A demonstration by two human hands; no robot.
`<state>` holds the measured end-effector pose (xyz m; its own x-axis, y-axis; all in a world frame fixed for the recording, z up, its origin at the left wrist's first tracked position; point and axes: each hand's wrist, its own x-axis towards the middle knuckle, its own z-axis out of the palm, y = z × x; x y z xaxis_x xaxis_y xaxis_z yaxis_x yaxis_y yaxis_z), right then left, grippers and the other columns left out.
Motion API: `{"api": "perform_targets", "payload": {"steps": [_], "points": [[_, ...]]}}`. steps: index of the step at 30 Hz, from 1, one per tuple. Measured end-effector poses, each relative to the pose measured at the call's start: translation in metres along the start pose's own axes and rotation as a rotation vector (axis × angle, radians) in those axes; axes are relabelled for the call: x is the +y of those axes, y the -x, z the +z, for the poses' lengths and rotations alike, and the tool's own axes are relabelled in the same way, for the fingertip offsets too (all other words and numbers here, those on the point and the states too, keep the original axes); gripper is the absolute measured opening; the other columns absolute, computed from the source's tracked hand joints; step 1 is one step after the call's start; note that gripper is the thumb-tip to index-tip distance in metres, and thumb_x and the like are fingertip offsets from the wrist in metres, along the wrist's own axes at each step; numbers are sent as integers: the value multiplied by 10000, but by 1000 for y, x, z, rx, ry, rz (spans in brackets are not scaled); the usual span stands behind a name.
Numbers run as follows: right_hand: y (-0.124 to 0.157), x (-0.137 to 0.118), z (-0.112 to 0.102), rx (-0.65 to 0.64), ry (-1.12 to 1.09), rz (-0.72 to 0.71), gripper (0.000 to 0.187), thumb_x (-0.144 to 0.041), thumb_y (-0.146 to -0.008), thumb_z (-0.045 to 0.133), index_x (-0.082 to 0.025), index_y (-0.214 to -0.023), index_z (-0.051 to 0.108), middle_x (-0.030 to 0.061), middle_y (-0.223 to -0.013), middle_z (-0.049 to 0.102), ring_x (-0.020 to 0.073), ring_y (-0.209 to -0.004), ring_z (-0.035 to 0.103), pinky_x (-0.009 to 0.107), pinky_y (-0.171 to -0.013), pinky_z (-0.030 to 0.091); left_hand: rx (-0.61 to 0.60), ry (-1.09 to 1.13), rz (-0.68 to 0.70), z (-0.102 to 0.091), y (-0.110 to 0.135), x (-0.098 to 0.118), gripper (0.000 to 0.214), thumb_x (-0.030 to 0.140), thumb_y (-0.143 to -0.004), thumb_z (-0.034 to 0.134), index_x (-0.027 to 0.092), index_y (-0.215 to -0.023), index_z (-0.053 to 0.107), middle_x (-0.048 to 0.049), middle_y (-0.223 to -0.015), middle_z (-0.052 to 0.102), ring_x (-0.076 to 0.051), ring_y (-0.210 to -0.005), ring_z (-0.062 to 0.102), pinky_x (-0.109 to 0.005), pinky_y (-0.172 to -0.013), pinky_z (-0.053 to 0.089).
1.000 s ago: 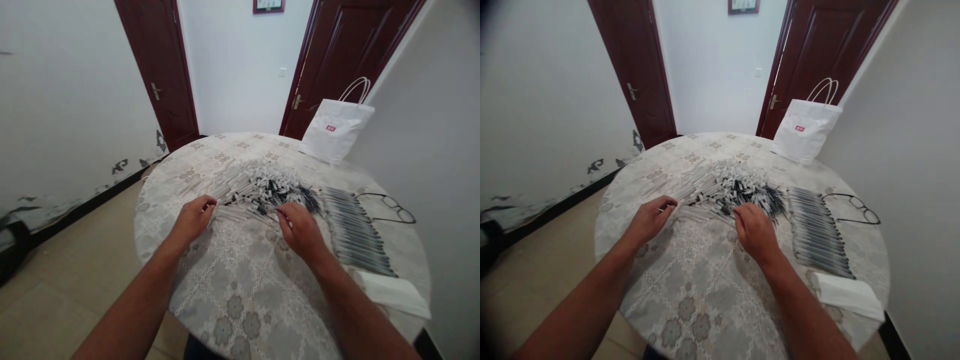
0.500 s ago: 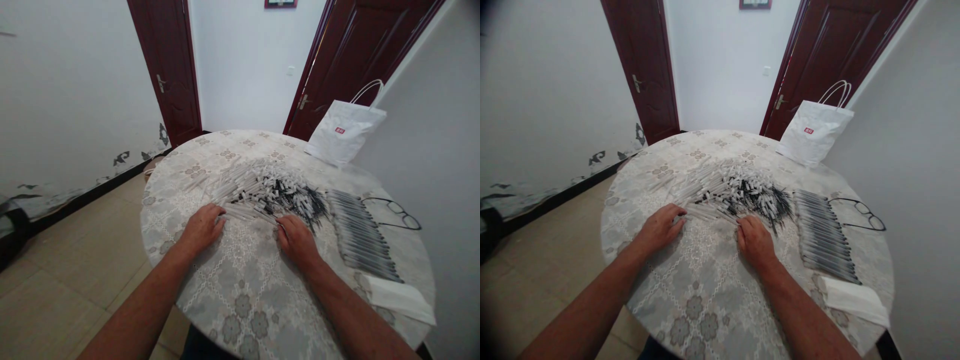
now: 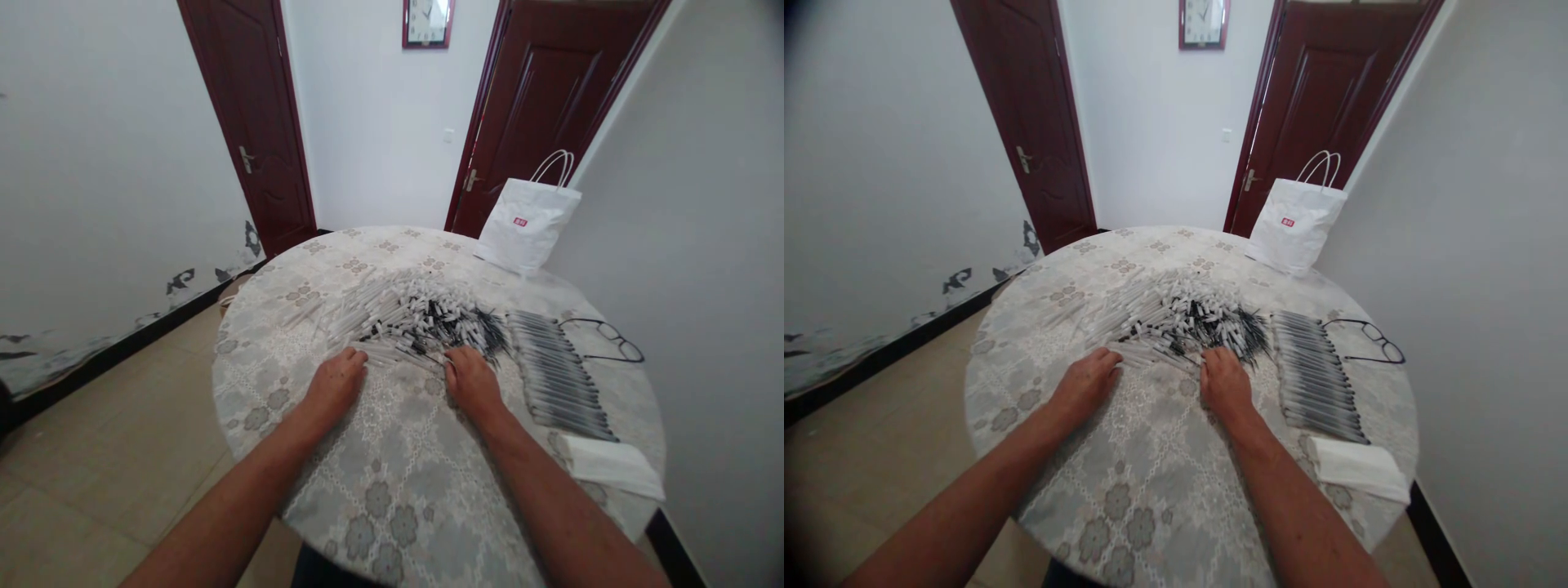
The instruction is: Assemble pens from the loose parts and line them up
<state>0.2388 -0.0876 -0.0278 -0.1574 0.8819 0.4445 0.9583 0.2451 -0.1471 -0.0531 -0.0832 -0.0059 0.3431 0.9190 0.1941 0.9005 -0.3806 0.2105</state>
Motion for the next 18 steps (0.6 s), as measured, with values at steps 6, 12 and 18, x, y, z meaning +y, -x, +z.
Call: {"api": "perform_targets", "payload": {"steps": [6,12,18], "points": [[-3,12,-3,-25,27,53,225,-149,-932,507,-175,-1077,677,104,-1015,656,224,-1002,575,304,-895,423,52,61,36,6,-18,13,177,244,-945,473,191,-986,637,-98,-986,658,-224,-912,641,-324,-818,467],[-5,23,-9,-33,14,68,206,-180,-947,517,-173,-1070,681,100,-1010,661,219,-1013,584,299,-912,425,97,166,128,7,-48,36,179,219,-914,529,169,-1036,650,-112,-1009,675,-229,-951,638,-331,-863,477],[-6,-6,-5,-187,53,-16,188,-285,-984,513,-215,-1033,680,80,-1011,624,200,-974,587,276,-825,431,83,62,281,21,-64,61,221,158,-896,540,181,-1069,676,-103,-1028,655,-244,-1019,594,-350,-906,463]]}}
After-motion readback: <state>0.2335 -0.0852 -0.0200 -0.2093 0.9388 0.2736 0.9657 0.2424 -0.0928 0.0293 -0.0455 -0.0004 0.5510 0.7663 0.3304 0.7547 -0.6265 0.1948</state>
